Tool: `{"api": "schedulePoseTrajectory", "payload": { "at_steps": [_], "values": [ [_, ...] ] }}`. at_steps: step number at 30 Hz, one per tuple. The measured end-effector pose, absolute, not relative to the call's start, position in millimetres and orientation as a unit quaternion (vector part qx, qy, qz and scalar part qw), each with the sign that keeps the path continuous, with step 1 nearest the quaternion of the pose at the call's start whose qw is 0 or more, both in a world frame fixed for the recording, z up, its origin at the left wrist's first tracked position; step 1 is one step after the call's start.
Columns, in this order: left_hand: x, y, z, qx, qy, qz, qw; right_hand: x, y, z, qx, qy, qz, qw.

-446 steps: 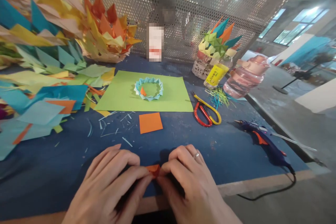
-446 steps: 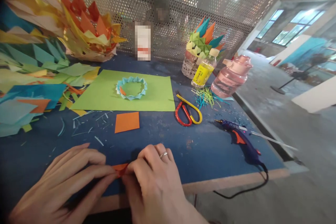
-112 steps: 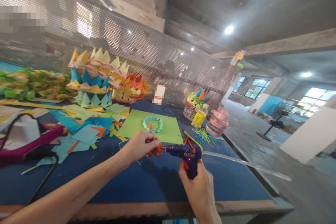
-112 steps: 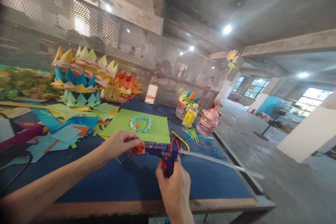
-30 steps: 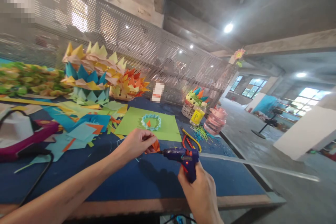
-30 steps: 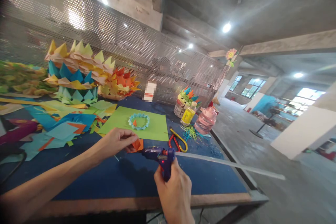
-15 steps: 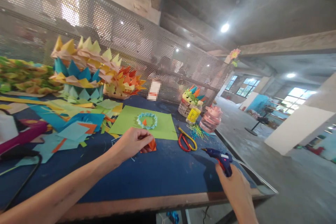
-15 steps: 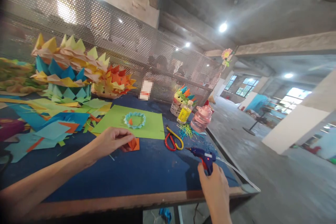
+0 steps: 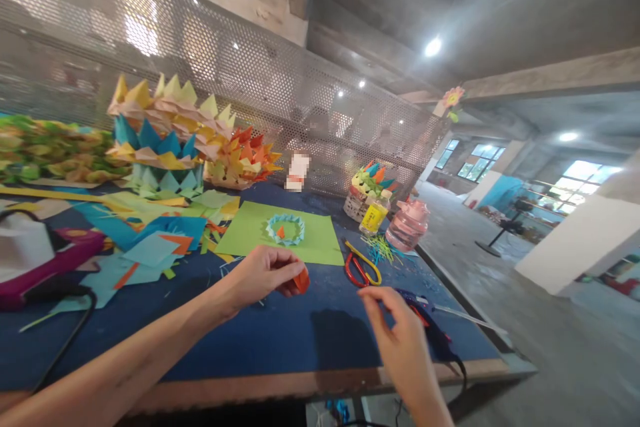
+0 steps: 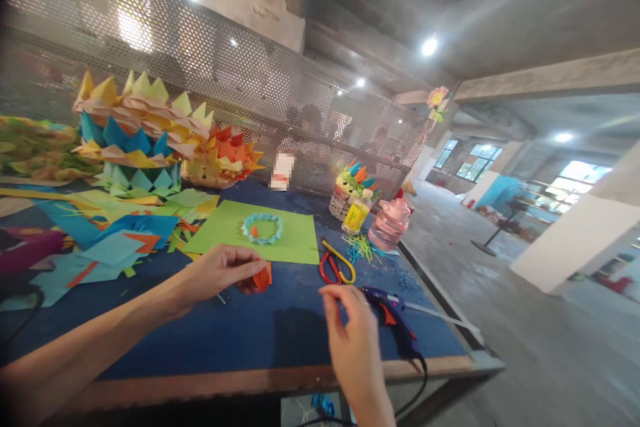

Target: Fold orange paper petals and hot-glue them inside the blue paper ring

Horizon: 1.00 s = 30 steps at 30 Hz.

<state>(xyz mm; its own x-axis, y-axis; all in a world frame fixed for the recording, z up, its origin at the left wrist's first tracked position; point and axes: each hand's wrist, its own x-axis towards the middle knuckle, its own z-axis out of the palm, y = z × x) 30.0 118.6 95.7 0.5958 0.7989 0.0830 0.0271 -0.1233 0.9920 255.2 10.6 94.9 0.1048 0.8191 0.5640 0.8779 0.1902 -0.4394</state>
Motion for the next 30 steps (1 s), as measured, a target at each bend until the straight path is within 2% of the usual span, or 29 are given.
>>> {"api": "schedulePoseTrajectory", "payload": {
  "at_steps": [3,7,30],
  "values": [
    [30,118,95,0.683,0.288,0.324,0.588,219,27,93,-0.596,-0.676,0.125,0.415],
    [31,120,88,0.682,0.269,0.332,0.594,200,40,88,-0.573,-0.661,0.213,0.435],
    [32,118,87,0.678,0.263,0.310,0.613,185,44,79,-0.560,-0.638,0.225,0.478]
  ]
}}
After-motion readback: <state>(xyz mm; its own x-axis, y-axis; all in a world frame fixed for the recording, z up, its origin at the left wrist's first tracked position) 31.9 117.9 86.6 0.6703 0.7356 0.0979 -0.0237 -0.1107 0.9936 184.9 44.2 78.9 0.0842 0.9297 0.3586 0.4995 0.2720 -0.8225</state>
